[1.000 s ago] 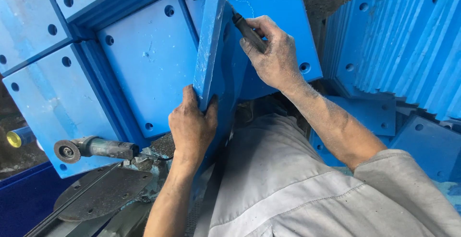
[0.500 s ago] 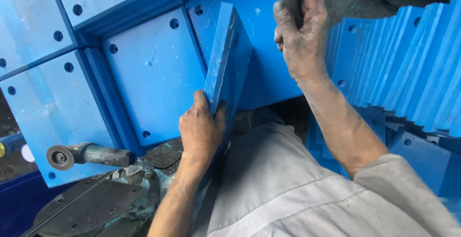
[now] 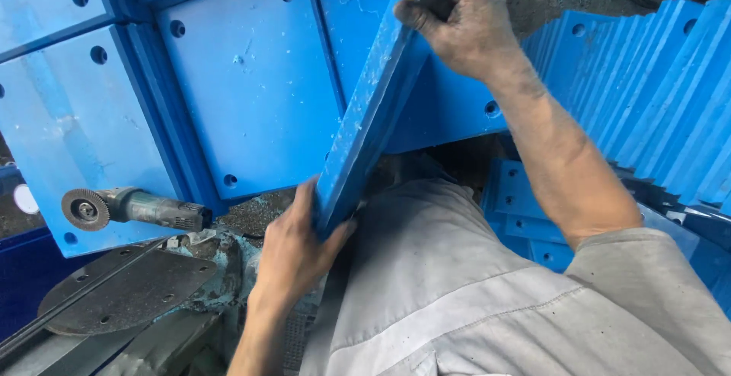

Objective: Grinding the edges and deburring holes of blue plastic plates on a factory floor.

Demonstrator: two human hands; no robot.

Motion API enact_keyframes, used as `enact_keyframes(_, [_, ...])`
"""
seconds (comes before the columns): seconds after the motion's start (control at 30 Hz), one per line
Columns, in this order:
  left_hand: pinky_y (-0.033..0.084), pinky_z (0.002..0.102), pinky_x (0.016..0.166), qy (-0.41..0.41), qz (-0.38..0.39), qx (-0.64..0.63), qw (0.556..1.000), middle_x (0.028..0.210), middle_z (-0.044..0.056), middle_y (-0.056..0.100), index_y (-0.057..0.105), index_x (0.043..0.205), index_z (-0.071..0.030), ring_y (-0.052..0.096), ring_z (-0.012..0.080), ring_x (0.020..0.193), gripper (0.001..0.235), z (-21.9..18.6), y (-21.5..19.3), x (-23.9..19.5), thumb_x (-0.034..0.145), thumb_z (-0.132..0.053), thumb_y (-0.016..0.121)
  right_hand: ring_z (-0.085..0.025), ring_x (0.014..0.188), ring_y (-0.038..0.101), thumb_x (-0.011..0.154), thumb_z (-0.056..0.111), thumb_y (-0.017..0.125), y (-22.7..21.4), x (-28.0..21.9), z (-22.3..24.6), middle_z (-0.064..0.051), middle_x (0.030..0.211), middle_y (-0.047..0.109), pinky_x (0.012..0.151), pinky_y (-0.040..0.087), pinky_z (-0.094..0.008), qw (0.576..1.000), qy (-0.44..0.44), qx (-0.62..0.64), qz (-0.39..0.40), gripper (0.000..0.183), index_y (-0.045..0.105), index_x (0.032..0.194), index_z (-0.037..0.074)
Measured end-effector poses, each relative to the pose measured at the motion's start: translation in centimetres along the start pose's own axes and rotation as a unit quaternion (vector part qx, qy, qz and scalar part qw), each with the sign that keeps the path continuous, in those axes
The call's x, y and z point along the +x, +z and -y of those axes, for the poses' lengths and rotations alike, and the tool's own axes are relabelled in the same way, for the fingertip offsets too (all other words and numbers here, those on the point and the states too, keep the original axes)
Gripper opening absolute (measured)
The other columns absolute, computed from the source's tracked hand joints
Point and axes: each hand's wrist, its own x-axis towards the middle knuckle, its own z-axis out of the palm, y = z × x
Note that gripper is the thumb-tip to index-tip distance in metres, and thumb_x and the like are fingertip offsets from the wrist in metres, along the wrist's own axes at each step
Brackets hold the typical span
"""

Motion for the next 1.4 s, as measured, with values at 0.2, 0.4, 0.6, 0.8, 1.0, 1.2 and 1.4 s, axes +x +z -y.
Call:
enact_keyframes(0.2, [0.052,0.040,0.098,-0.136,0.150,-0.112,0.973,0.114,0.025,0.074,0.052,0.145,-0.008,0.073,0.0351,0.107,0.090,17.0,4.7,-14.7,0.062,-0.011,0.086,-0.017,0.076,0.063,0.113,0.032,0.079,-1.1,-1.4,-0.3,-0.008,0.096,0.070,0.066,0.054,-0.032,0.996,0.059,0.048,0.042,0.035,0.066,0.137,0.009])
enact_keyframes(0.4, [0.055,0.031,0.092,0.020,-0.239,-0.224,0.944,0.118,0.019,0.078,0.069,0.126,-0.003,0.076,0.0219,0.106,0.042,31.3,26.3,-12.0,0.084,-0.004,0.062,-0.023,0.132,0.060,0.114,0.034,0.067,-1.7,-0.7,1.9,-0.010,0.132,0.063,0.114,0.051,-0.041,0.997,-0.005,0.080,-0.002,0.038,0.055,0.141,0.010])
enact_keyframes(0.6, [0.057,0.035,0.094,0.062,-0.220,-0.173,0.958,0.114,0.021,0.077,0.067,0.130,-0.002,0.076,0.0239,0.102,0.049,40.8,23.7,-15.5,0.082,-0.010,0.071,-0.014,0.086,0.048,0.104,0.037,0.074,-0.6,-1.2,0.4,0.000,0.087,0.044,0.084,0.048,-0.034,0.967,0.204,0.149,-0.036,0.037,0.068,0.135,0.018])
enact_keyframes(0.8, [0.059,0.039,0.095,0.023,-0.207,-0.084,0.975,0.109,0.023,0.076,0.065,0.134,0.000,0.077,0.0260,0.098,0.058,12.7,-4.4,-12.2,0.081,-0.015,0.081,-0.011,0.109,0.063,0.108,0.038,0.070,1.6,-4.2,-5.3,0.004,0.118,0.068,0.099,0.053,-0.035,0.963,0.171,0.173,-0.113,0.034,0.067,0.132,0.014])
enact_keyframes(1.0, [0.061,0.037,0.078,-0.015,-0.197,0.021,0.980,0.092,0.019,0.078,0.071,0.120,0.000,0.078,0.0244,0.078,0.054,-6.3,-7.0,-3.6,0.071,-0.019,0.086,-0.010,0.099,0.058,0.098,0.037,0.072,7.8,-10.9,-11.3,0.003,0.105,0.067,0.088,0.047,-0.034,0.829,0.415,0.355,-0.122,0.037,0.072,0.124,0.010])
enact_keyframes(1.2, [0.055,0.037,0.049,-0.143,-0.029,0.131,0.981,0.062,0.015,0.070,0.064,0.090,-0.001,0.069,0.0204,0.050,0.036,-13.3,-4.3,8.5,0.086,-0.029,0.085,-0.017,0.082,0.057,0.097,0.039,0.073,9.6,-17.7,-14.1,-0.004,0.094,0.062,0.062,0.045,-0.036,0.746,0.567,0.329,-0.115,0.039,0.071,0.125,0.012])
enact_keyframes(1.4, [0.048,0.034,0.044,-0.101,-0.002,0.133,0.986,0.064,0.012,0.065,0.059,0.092,-0.001,0.063,0.0169,0.051,0.031,-14.1,-3.3,12.0,0.092,-0.025,0.079,-0.016,0.076,0.067,0.099,0.040,0.069,8.8,-24.7,-12.7,-0.007,0.098,0.071,0.061,0.059,-0.033,0.658,0.620,0.397,-0.160,0.043,0.059,0.125,0.007])
